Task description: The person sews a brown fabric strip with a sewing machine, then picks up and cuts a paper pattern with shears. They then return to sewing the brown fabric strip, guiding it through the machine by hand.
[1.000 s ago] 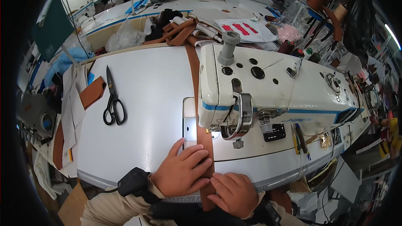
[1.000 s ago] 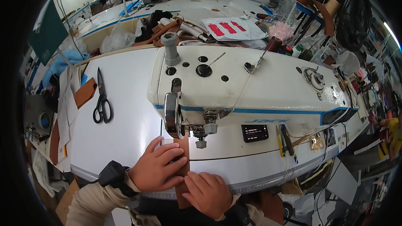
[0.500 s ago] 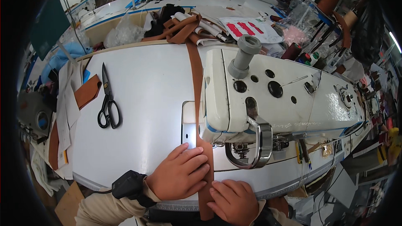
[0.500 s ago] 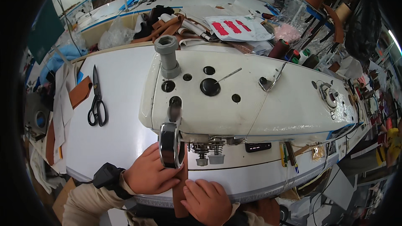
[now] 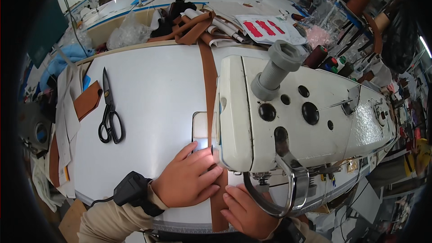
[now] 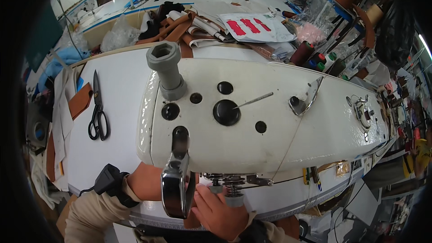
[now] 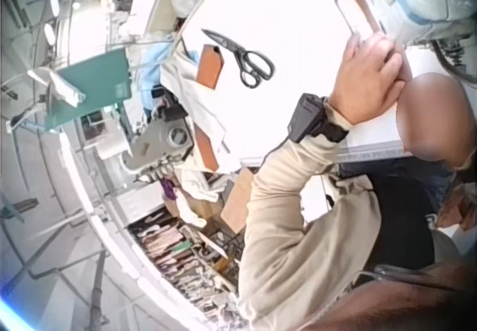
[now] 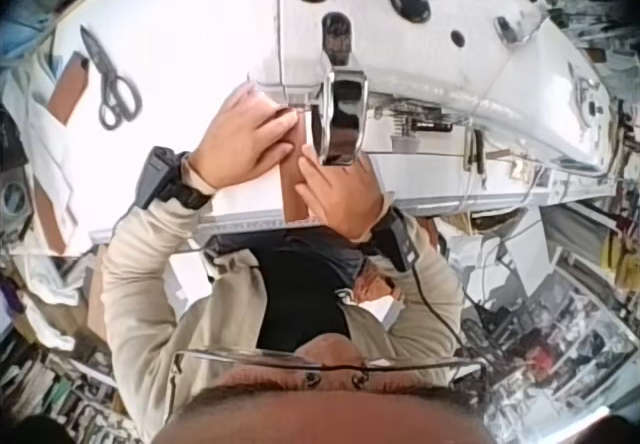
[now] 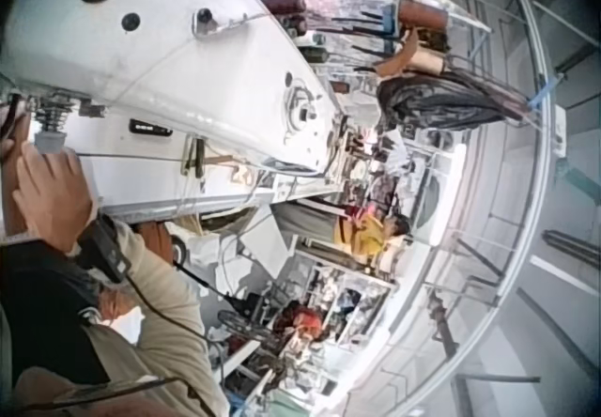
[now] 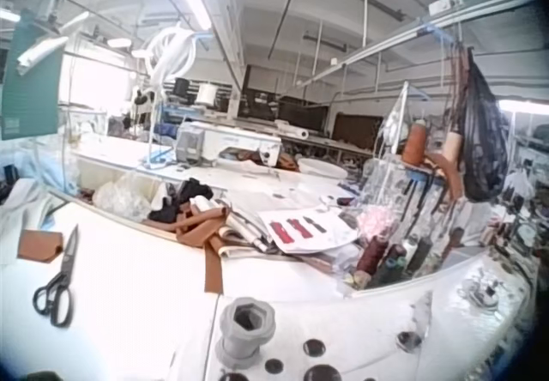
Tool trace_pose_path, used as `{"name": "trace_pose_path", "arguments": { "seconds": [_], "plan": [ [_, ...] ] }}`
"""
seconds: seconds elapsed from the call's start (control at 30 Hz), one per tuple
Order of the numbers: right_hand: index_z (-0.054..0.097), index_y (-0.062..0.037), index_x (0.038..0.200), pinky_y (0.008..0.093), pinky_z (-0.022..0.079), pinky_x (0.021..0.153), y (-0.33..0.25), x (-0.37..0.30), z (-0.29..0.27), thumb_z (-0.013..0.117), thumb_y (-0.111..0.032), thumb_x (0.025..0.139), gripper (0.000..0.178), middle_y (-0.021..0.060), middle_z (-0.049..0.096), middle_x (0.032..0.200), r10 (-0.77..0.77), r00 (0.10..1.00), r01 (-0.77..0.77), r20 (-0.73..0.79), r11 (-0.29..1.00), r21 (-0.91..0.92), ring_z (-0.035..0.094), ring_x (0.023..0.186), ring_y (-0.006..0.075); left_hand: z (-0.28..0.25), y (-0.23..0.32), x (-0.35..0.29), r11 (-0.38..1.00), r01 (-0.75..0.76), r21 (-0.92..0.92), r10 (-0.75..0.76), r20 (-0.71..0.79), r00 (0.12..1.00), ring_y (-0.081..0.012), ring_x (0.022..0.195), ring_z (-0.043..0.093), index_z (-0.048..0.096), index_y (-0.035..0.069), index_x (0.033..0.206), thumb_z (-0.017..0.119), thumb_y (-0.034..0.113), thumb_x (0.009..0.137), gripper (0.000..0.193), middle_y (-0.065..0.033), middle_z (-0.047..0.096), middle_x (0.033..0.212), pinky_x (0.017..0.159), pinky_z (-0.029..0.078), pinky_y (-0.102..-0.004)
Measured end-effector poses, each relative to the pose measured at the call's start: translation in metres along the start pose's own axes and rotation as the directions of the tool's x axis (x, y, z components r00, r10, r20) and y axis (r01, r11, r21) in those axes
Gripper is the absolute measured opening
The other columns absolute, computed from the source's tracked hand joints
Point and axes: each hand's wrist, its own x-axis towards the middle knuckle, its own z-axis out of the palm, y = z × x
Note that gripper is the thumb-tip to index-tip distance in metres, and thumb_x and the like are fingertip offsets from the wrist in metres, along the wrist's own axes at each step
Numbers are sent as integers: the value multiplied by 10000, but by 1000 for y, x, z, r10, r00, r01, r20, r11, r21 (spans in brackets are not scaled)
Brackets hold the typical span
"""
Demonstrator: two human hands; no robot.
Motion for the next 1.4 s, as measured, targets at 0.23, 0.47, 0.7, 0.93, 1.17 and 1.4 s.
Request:
{"name": "trace_pose_path", "arguments": {
  "seconds": [0.23,0.47,0.7,0.93,1.17,1.4],
  "plan": [
    [689,-21,1166,446,493,956,16,15,-1,733,-282,872,396,110,641,1254,-94,996,94,-3,994,-56,614,1105,301,0,-13,8,995,58,-77,-58,-10,998,-334,1266,554,668,59,1031,749,275,850,294,-127,610,1127,1135,367,-548],
    [631,-35,1212,406,506,988,25,25,-8,643,-291,952,365,126,651,1152,-56,998,57,19,997,-57,634,1088,273,-3,-23,19,999,34,30,-31,-94,995,-317,1298,542,669,77,881,744,262,851,202,-117,609,1142,1140,366,-555],
    [618,-47,1241,444,519,952,33,36,-7,625,-263,945,367,137,658,1123,-58,998,58,-21,998,31,646,1040,317,0,-30,24,999,35,-2,-35,-116,993,-302,1311,536,674,75,827,732,239,852,176,-110,613,1163,1151,360,-558],
    [684,-60,1110,434,517,873,27,21,8,711,-194,868,278,86,666,1078,4,979,3,-204,999,35,644,986,281,8,3,0,999,-10,51,13,-61,998,-320,1266,572,677,45,982,748,186,832,218,-130,609,1177,1130,385,-556],
    [720,-99,962,400,491,854,-12,-33,22,744,-159,749,223,23,671,1034,35,947,-8,-318,996,85,632,967,238,15,37,-28,999,-36,21,37,-91,995,-315,1261,587,681,43,1040,758,186,835,262,-115,622,1213,1126,403,-520],
    [782,-112,1009,405,490,810,-26,-43,31,763,-156,727,286,18,648,991,46,915,-24,-401,998,59,620,921,239,16,42,-28,1000,-27,-9,26,-132,991,-367,1265,609,693,28,1016,800,158,813,264,-149,658,1216,1076,461,-516]
  ]
}}
